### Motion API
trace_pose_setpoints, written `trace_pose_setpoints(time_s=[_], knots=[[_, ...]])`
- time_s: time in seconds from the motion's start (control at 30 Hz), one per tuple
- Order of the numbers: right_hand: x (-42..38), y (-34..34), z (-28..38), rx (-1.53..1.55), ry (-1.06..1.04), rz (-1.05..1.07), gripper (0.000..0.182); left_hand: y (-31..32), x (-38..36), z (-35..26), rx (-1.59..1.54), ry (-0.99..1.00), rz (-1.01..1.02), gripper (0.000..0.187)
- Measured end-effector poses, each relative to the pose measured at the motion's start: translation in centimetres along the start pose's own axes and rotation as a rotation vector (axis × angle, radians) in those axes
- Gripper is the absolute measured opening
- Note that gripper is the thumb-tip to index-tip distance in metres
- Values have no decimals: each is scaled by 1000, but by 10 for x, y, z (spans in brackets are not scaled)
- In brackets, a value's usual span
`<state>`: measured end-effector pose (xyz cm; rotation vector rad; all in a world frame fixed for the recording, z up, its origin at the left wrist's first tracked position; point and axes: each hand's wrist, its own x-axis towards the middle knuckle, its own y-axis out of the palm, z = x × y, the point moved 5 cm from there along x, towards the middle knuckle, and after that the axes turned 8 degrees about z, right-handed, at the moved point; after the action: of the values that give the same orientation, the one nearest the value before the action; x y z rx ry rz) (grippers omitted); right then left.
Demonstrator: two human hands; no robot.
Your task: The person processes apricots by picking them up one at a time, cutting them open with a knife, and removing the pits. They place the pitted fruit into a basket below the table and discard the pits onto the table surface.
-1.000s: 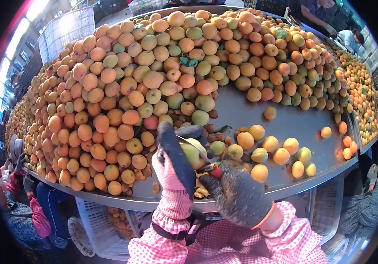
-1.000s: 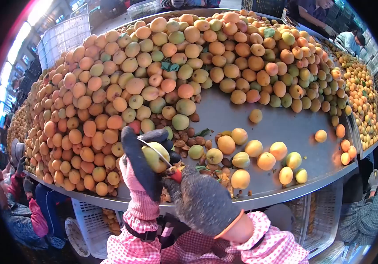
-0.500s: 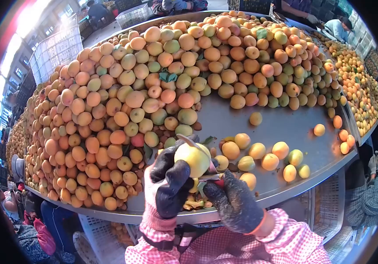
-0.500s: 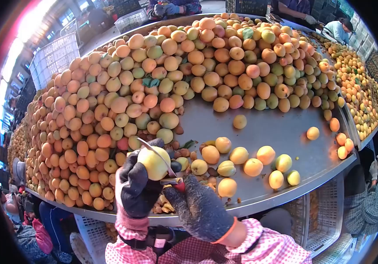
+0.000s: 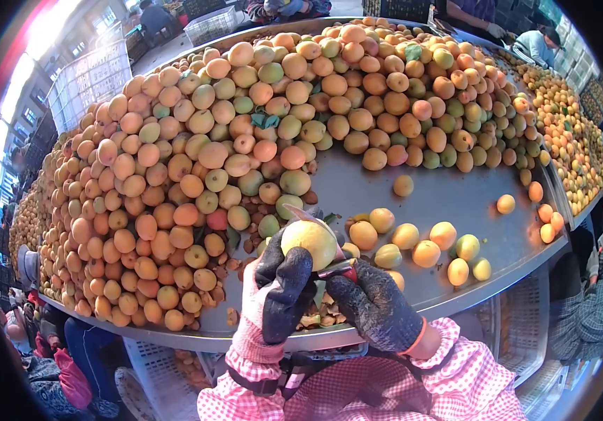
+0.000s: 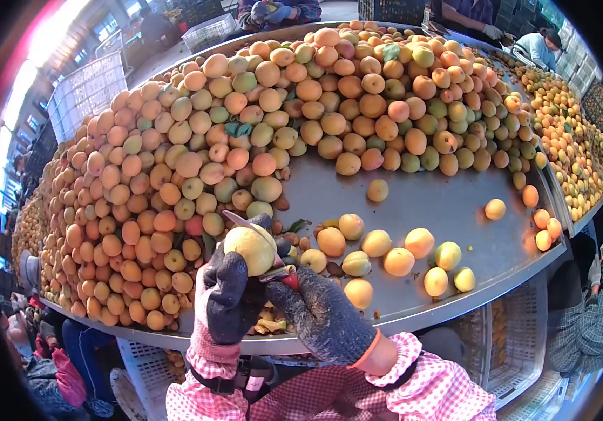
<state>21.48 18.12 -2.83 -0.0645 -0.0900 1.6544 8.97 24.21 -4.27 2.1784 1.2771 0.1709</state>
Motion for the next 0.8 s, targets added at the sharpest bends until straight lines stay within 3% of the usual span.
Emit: trace_pose_setpoints(time_s=[0.13,0.2,0.27,0.3,0.33,0.4,0.43,0.47,0.53,0.6,0.73,0.8], knots=[[-3,-14,13,-255,58,158,25,-5,-3,-37,274,102,197,43],[-3,-13,18,-299,-82,256,26,-9,-5,-39,268,5,173,46],[-1,-11,14,-270,-76,264,24,-13,1,-33,363,121,280,60],[-2,-12,16,-439,-209,209,23,-10,5,-30,404,132,207,60],[-2,-11,17,-606,-344,141,23,-19,8,-16,189,121,199,60],[-5,-6,15,-743,-392,72,21,-22,13,9,-39,130,15,62],[-4,-7,12,-681,-257,94,21,-16,9,-2,629,378,-65,61],[-5,-8,8,-618,-119,121,21,-19,5,-8,630,376,-65,61],[-7,-16,17,-616,-131,165,22,-11,-4,-34,402,181,94,59],[-7,-22,21,-606,-147,199,23,-9,-8,-44,387,112,86,49],[-4,-16,11,-569,-45,272,26,-14,-3,-36,334,147,83,48],[2,-8,-6,-641,-12,128,29,-13,1,-36,267,220,59,57]])
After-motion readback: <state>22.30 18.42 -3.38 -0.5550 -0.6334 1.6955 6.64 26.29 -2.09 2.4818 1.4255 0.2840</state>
